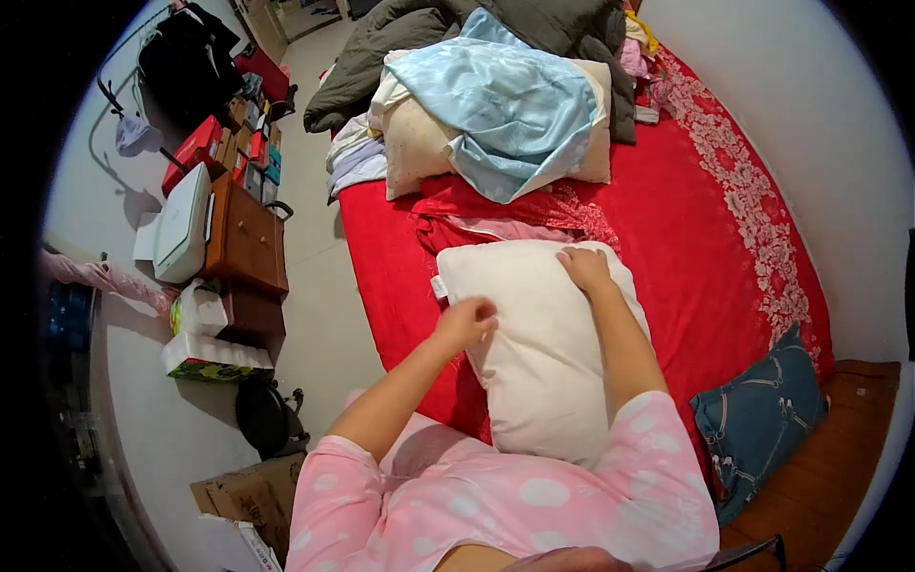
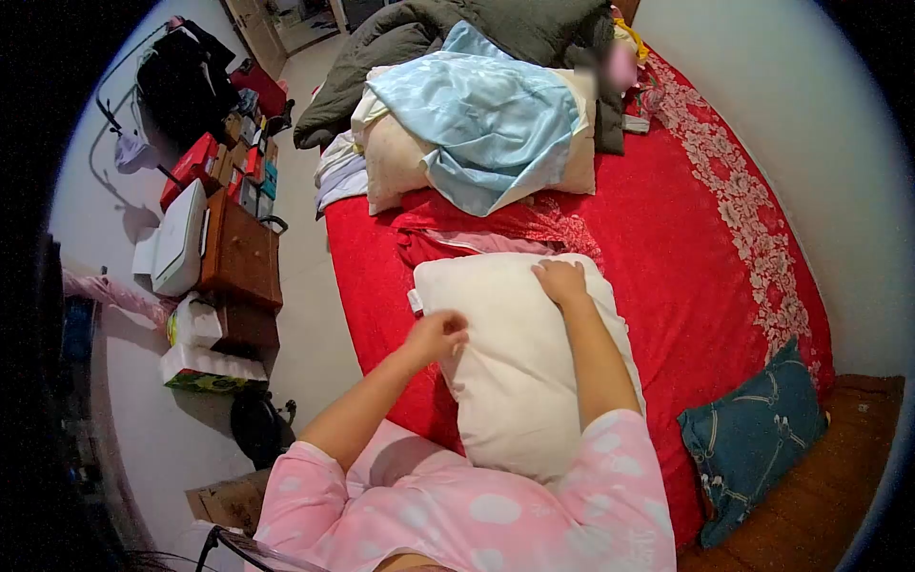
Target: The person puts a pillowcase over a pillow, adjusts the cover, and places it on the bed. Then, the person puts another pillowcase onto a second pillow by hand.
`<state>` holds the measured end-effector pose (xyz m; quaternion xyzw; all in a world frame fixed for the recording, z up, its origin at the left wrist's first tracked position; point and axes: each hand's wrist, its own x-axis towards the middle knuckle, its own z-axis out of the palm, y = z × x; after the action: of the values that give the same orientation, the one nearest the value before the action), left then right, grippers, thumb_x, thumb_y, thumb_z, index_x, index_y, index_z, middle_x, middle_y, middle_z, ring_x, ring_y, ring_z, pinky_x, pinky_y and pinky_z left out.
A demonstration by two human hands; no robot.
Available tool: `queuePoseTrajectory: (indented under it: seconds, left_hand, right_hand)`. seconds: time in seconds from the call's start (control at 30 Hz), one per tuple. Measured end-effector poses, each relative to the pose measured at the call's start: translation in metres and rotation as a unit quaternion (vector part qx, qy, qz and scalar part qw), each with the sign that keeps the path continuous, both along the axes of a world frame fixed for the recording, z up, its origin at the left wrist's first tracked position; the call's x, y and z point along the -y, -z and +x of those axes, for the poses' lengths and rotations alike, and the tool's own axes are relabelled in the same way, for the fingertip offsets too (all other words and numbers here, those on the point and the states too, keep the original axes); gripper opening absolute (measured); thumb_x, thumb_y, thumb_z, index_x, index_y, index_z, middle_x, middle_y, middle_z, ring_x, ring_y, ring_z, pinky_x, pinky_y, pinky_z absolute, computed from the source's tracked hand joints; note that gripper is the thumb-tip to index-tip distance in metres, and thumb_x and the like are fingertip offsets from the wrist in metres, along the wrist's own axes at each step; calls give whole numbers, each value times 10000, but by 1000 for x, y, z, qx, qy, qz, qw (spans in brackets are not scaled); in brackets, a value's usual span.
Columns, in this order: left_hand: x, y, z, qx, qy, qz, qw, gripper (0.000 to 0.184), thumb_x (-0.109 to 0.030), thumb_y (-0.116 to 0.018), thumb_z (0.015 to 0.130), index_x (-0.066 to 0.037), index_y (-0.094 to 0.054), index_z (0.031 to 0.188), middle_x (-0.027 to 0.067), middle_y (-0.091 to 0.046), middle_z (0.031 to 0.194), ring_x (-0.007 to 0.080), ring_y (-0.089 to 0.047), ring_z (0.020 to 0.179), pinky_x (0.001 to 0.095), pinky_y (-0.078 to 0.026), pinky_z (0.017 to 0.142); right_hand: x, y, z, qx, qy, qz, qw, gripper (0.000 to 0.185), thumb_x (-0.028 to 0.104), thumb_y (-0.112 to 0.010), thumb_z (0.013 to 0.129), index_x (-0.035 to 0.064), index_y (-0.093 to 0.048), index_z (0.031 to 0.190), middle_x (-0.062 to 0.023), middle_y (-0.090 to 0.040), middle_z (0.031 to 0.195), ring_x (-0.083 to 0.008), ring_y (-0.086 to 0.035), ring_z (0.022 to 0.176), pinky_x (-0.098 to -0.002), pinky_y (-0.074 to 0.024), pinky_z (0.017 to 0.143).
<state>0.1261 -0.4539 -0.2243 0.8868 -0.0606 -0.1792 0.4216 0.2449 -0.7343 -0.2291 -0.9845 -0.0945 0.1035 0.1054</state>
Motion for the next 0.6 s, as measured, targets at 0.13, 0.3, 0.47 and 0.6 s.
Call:
queuePoseTrajectory:
  seconds: [0.13,0.3,0.47,0.6]
  left_hand:
    - [7,-11,18,185,75,178,963,794,-320,-795,670,-208,-447,1374,160,-377,1441,378,-373,1294,484,-379,1011]
    - [38,27,8,95,155,303,936,889,-347,-811,645,-266,-381,1419,203,-298,1478,501,-324,1293,596,-333,1012]
    - [37,38,6,84,162,334,925,871,-350,-792,665,-274,-372,1425,194,-293,1484,485,-330,1296,572,-345,1013]
    - [30,38,13,54,162,322,931,831,-348,-783,677,-288,-395,1409,160,-307,1489,458,-335,1305,549,-350,1019]
  right_hand:
    - [0,2,-8,-60,-43,-18,997,395,391,-453,918,91,-654,1078,-165,-678,989,-328,-635,956,-495,-418,916]
    - [-4,15,8,12,3,53,999,283,293,-512,896,59,-650,975,-201,-640,1060,-354,-633,932,-486,-479,826]
    - [-11,28,67,122,77,81,986,275,249,-515,896,32,-641,1010,-280,-493,1268,-390,-621,955,-484,-476,871]
    - [-12,46,77,19,133,37,990,386,287,-526,894,5,-621,1140,-301,-436,1325,-389,-613,1008,-463,-465,926]
